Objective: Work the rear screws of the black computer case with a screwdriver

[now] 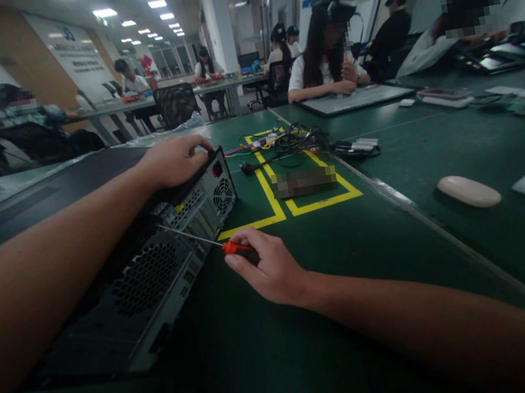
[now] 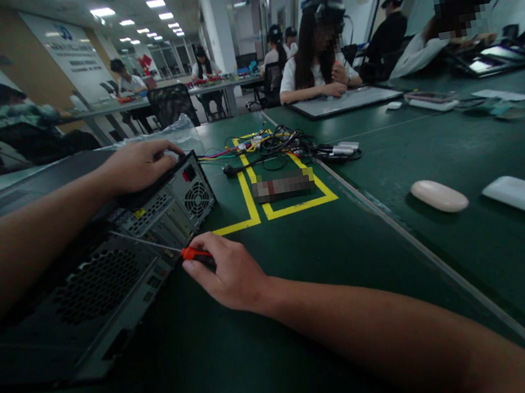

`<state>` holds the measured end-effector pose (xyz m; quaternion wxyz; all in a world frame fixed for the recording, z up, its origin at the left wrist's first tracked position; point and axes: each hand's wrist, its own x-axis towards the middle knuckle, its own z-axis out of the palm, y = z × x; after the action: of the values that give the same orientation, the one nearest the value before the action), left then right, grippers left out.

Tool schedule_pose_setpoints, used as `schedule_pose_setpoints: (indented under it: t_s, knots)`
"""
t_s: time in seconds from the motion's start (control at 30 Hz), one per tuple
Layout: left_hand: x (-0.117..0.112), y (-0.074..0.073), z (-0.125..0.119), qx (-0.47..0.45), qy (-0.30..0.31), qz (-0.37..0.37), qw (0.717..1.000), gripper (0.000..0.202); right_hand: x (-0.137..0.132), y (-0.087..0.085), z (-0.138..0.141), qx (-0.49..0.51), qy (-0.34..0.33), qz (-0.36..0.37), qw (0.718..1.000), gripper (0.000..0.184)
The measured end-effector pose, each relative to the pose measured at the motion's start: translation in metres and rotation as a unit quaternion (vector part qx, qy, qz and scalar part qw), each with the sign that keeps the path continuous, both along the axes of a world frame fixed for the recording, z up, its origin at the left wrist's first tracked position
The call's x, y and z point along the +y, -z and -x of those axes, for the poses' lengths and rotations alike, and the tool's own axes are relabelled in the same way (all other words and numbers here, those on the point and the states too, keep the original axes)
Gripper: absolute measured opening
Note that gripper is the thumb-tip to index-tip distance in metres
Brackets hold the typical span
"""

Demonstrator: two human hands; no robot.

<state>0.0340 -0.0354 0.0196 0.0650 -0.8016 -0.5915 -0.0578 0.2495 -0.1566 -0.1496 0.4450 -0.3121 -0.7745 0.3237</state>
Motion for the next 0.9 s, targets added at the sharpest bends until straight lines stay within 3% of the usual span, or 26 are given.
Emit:
schedule_pose_setpoints:
  t_s: [0.3, 0.53, 0.9]
  knots:
    - [0.014, 0.004, 0.005, -0.022, 0.0, -0.002, 1.0, 0.059, 0.0, -0.001, 0.001, -0.003, -0.007, 0.005, 1.0, 0.023]
    - [0.006, 0.002, 0.001, -0.002, 0.003, 0.003, 1.0, 0.061, 0.0, 0.004, 0.002, 0.021, -0.01, 0.018, 1.0, 0.027]
    - [0.015, 0.006, 0.007, -0.023, 0.01, -0.002, 1.0, 0.062, 0.001, 0.004, 0.002, 0.032, -0.027, 0.028, 0.999, 0.018]
